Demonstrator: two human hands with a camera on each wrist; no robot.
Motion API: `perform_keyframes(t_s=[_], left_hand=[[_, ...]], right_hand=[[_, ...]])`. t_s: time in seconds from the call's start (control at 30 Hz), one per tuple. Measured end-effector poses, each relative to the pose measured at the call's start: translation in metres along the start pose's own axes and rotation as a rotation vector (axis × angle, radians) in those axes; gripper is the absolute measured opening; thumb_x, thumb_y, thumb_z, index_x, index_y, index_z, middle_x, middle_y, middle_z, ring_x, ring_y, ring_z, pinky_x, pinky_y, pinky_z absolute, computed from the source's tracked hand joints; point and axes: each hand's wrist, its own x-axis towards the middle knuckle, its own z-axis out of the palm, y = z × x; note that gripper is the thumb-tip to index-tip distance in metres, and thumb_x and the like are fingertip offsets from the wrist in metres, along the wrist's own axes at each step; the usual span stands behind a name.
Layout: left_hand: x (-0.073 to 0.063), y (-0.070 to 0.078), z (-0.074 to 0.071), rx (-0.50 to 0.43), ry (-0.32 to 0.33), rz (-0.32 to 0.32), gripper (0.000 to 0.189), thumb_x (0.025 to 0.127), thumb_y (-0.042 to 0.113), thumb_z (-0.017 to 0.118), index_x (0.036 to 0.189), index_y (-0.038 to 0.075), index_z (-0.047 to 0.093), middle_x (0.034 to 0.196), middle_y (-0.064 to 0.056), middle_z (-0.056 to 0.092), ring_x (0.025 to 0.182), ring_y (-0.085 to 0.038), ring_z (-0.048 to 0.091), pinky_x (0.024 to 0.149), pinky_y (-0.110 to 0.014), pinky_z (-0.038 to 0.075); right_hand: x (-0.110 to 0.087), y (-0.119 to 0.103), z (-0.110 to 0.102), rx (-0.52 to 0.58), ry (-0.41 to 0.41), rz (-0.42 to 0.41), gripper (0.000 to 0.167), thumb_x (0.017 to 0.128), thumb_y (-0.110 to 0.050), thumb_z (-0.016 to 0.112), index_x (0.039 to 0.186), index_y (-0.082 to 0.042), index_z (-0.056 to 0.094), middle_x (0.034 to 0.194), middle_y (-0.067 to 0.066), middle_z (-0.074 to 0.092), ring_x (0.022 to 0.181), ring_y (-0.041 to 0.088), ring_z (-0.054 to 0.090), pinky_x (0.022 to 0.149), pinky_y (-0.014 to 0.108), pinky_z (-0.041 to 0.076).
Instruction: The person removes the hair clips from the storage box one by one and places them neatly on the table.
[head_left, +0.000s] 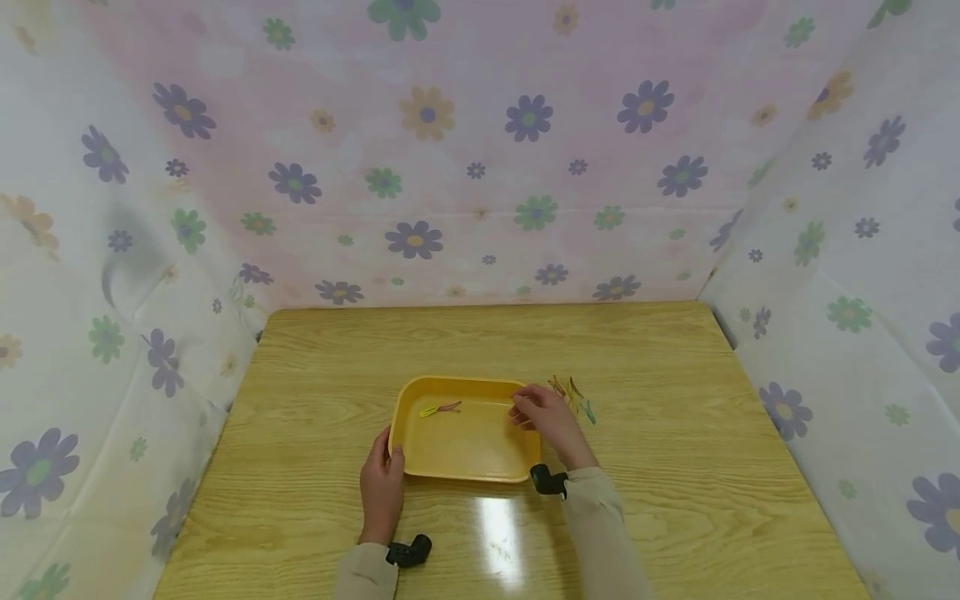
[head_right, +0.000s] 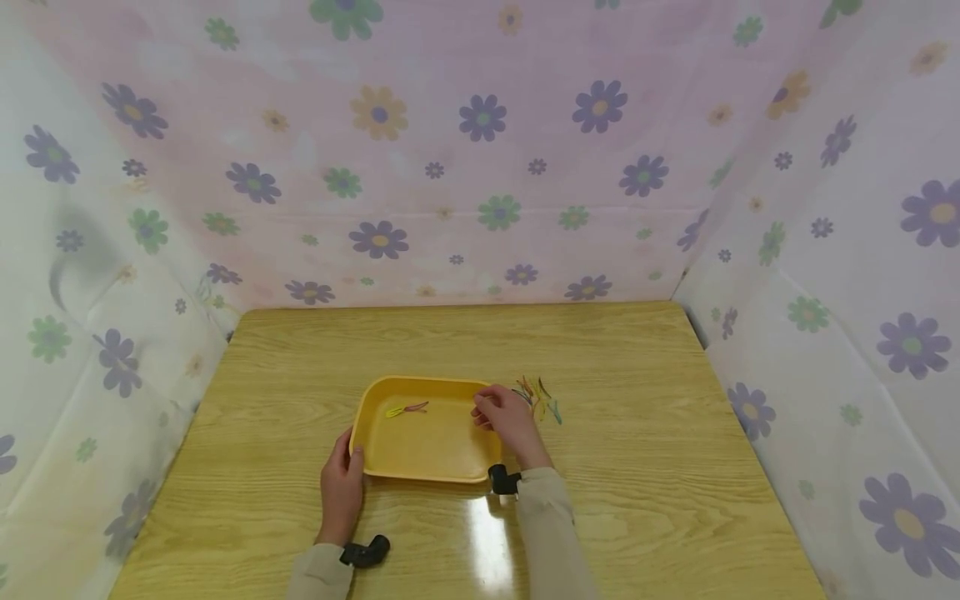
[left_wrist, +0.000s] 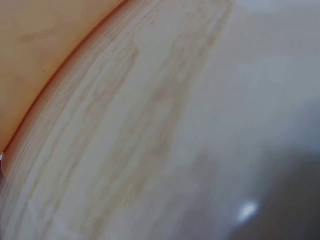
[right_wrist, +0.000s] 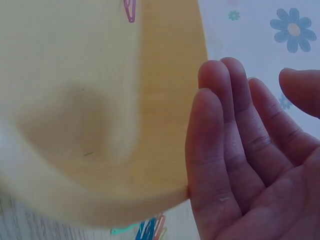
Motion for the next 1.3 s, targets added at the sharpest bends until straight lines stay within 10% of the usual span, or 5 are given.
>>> perform_keyframes(t_s=[1.3], left_hand=[[0.000,0.001,-0.002,0.001,-0.019,-0.019,0.038,0.093,0.031,0.044,0.129,0.020,0.048,0.127,0.002,0.049,0.115,-0.011,0.045,0.093,-0.033,0.040]], right_hand=[[0.021,-0.015,0.040,-0.142,-0.221,-0.011,0.037,0.093,-0.016,0.048,0.121,0.007,0.049,0.096,0.027,0.060,0.088,0.042,0.057,0.078,0.049,0.047]])
